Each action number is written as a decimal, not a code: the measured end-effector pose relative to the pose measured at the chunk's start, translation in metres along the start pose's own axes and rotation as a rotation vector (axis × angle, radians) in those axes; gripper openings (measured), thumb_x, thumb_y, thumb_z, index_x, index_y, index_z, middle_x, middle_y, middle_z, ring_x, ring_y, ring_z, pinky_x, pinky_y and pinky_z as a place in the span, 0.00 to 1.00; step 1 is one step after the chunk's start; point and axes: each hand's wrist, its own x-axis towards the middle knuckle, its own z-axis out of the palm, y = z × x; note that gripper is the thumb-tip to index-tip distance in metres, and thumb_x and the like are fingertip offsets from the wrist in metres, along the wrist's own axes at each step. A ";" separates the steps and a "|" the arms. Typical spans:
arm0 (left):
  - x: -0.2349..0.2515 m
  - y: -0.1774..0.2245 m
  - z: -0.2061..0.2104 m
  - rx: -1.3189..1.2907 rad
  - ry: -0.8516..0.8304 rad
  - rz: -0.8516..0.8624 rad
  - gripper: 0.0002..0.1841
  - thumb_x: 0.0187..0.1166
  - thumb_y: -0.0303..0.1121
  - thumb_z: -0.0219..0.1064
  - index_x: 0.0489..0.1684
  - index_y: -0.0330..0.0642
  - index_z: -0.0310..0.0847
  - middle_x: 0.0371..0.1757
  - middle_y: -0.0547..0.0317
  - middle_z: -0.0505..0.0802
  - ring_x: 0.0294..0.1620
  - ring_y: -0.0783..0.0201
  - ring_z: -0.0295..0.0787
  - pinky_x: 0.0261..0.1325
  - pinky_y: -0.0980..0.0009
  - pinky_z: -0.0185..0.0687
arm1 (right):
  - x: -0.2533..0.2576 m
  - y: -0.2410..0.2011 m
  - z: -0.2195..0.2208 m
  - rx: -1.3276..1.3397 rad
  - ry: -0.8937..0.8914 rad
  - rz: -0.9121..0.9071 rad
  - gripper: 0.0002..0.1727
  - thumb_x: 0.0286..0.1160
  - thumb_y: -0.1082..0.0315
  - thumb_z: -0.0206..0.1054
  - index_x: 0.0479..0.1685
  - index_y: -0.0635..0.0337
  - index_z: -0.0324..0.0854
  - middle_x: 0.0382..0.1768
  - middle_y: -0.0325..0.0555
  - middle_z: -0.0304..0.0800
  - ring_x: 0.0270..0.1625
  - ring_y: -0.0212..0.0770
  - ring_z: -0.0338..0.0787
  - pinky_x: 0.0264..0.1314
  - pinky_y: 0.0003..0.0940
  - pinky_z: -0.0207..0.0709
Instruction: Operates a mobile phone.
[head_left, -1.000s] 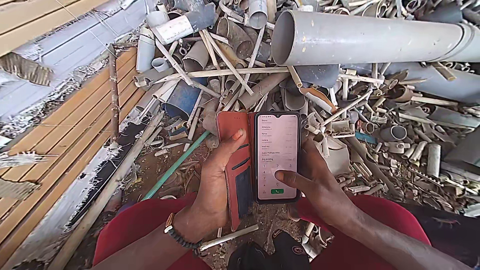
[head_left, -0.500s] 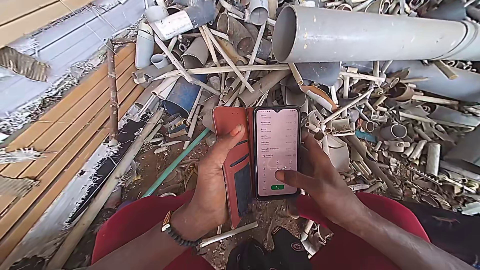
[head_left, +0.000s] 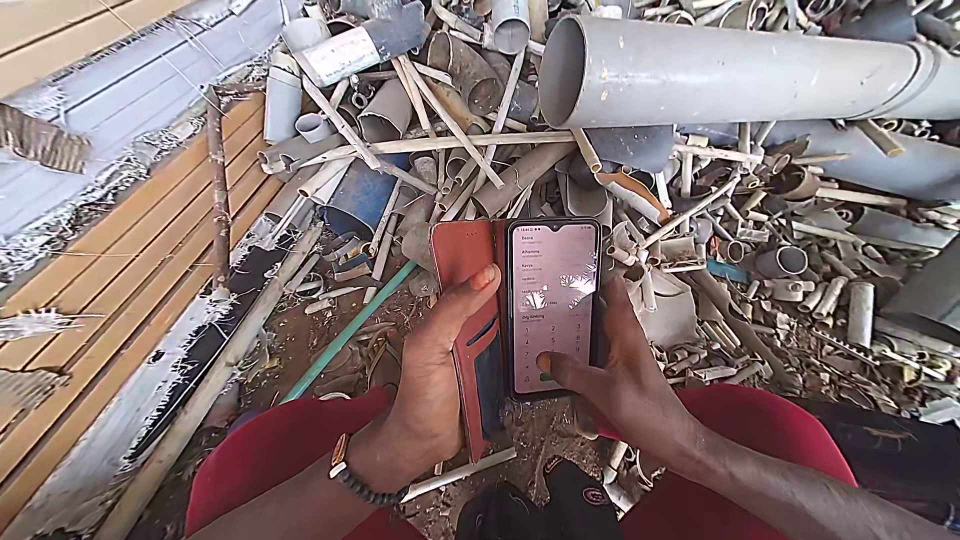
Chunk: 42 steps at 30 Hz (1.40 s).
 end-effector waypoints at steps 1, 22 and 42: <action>0.001 0.001 -0.001 -0.005 -0.014 0.006 0.14 0.83 0.42 0.56 0.48 0.49 0.88 0.46 0.56 0.96 0.50 0.68 0.95 0.54 0.69 0.92 | -0.001 -0.002 -0.002 0.011 -0.030 0.005 0.50 0.53 0.71 0.72 0.83 0.66 0.49 0.64 0.42 0.82 0.62 0.22 0.88 0.60 0.17 0.85; 0.001 0.013 0.000 -0.045 0.007 0.045 0.15 0.85 0.43 0.54 0.48 0.50 0.88 0.44 0.56 0.96 0.48 0.68 0.95 0.51 0.68 0.93 | 0.006 -0.018 -0.026 0.039 -0.193 -0.031 0.32 0.66 0.73 0.61 0.75 0.59 0.62 0.58 0.39 0.91 0.57 0.30 0.93 0.57 0.27 0.90; -0.001 0.003 0.006 0.023 0.026 0.008 0.16 0.84 0.36 0.49 0.44 0.45 0.87 0.42 0.55 0.96 0.47 0.69 0.95 0.52 0.71 0.92 | 0.009 -0.012 -0.008 -0.002 -0.035 0.023 0.31 0.63 0.74 0.65 0.72 0.58 0.64 0.50 0.36 0.91 0.51 0.25 0.94 0.52 0.22 0.90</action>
